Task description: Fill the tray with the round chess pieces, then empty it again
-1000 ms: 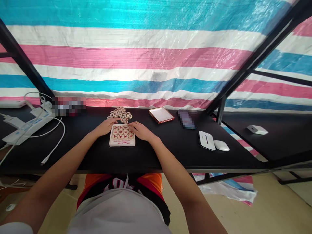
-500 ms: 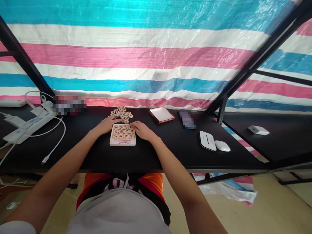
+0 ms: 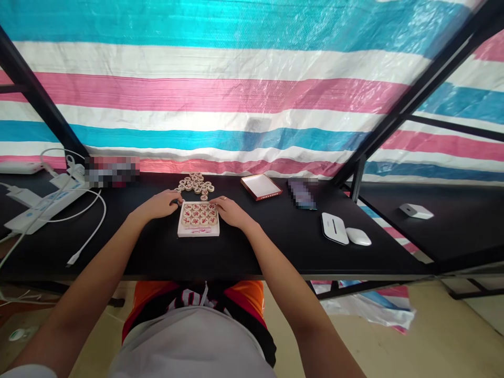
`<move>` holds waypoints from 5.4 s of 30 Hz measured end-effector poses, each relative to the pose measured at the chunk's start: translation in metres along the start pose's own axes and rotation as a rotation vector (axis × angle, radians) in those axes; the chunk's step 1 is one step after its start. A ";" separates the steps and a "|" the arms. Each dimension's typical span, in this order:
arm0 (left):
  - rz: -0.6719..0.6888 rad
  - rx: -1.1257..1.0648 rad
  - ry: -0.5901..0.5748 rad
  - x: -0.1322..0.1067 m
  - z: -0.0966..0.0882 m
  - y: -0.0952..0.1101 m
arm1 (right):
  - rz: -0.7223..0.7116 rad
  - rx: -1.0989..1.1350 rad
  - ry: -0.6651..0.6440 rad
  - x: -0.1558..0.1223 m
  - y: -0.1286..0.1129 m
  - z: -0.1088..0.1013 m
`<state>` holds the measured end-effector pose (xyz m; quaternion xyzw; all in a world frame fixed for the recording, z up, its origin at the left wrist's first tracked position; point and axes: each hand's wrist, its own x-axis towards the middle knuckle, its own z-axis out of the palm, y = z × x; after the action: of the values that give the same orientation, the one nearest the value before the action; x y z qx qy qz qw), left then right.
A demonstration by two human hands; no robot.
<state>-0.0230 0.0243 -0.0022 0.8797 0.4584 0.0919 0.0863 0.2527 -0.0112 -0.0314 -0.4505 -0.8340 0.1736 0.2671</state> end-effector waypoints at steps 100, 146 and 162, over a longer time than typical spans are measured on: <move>-0.171 -0.179 0.125 0.009 0.023 0.006 | 0.008 -0.156 0.109 0.014 0.039 -0.005; -0.272 -0.118 0.164 0.009 0.020 0.016 | -0.419 -0.079 -0.187 -0.002 -0.046 0.009; -0.255 -0.044 0.140 0.013 0.023 0.004 | -0.041 -0.049 0.191 0.012 0.016 0.007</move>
<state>-0.0067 0.0312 -0.0223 0.8037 0.5692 0.1513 0.0843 0.2538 0.0075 -0.0418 -0.4543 -0.8178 0.1041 0.3376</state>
